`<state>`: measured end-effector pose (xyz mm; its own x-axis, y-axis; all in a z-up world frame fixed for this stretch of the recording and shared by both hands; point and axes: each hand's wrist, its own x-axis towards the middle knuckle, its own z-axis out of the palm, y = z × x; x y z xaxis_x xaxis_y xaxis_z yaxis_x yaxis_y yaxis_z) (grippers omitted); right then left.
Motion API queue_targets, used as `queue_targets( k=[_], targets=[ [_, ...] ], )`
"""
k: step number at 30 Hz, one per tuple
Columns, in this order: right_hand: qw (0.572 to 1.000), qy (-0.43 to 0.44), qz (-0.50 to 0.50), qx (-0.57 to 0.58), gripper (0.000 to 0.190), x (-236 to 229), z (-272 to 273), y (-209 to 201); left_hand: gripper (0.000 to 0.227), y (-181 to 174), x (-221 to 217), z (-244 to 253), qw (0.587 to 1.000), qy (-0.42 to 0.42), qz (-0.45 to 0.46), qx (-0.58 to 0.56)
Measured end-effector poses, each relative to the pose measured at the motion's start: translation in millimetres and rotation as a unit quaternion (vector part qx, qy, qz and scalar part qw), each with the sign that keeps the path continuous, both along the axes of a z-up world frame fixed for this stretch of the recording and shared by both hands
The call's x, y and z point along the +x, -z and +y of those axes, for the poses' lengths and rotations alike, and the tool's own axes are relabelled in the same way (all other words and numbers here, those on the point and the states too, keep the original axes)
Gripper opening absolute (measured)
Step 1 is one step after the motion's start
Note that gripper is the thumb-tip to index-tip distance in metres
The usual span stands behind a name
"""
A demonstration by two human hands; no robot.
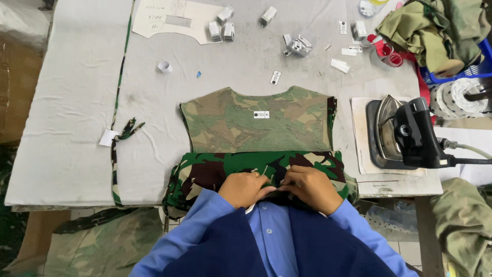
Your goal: The person places small white labels on the back neck area of a camouflage-patterned shirt and uses a steam iron to press them onto the fabric. The person repeatedly smooths the shirt, positions the labels, and irons the area to secure them.
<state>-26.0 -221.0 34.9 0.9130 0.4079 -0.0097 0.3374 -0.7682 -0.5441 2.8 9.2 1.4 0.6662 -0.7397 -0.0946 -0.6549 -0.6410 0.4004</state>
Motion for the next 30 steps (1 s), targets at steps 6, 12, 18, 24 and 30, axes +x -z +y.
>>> queue_targets(
  k=[6,12,18,24,30],
  targets=[
    [0.998,0.035,0.046,0.013,0.012,5.0,6.8,-12.7,0.027,9.2,13.0,-4.2,0.999,0.021,0.014,0.029],
    [0.994,0.087,-0.025,-0.063,0.007,-9.6,-1.2,10.6,0.025,-0.3,12.6,15.1,0.993,-0.018,0.075,0.089],
    [0.994,0.010,-0.047,-0.097,0.027,-0.5,-2.3,-3.0,0.050,-54.8,29.3,2.9,0.984,0.003,0.161,-0.076],
    [0.976,0.059,0.006,-0.208,0.028,12.9,-30.0,-42.3,0.026,5.1,19.9,4.2,0.998,-0.035,0.031,0.043],
    [0.989,0.096,-0.063,-0.093,0.020,21.7,-90.9,-56.7,0.045,-97.9,67.2,38.5,0.847,-0.172,0.370,0.341]
  ],
)
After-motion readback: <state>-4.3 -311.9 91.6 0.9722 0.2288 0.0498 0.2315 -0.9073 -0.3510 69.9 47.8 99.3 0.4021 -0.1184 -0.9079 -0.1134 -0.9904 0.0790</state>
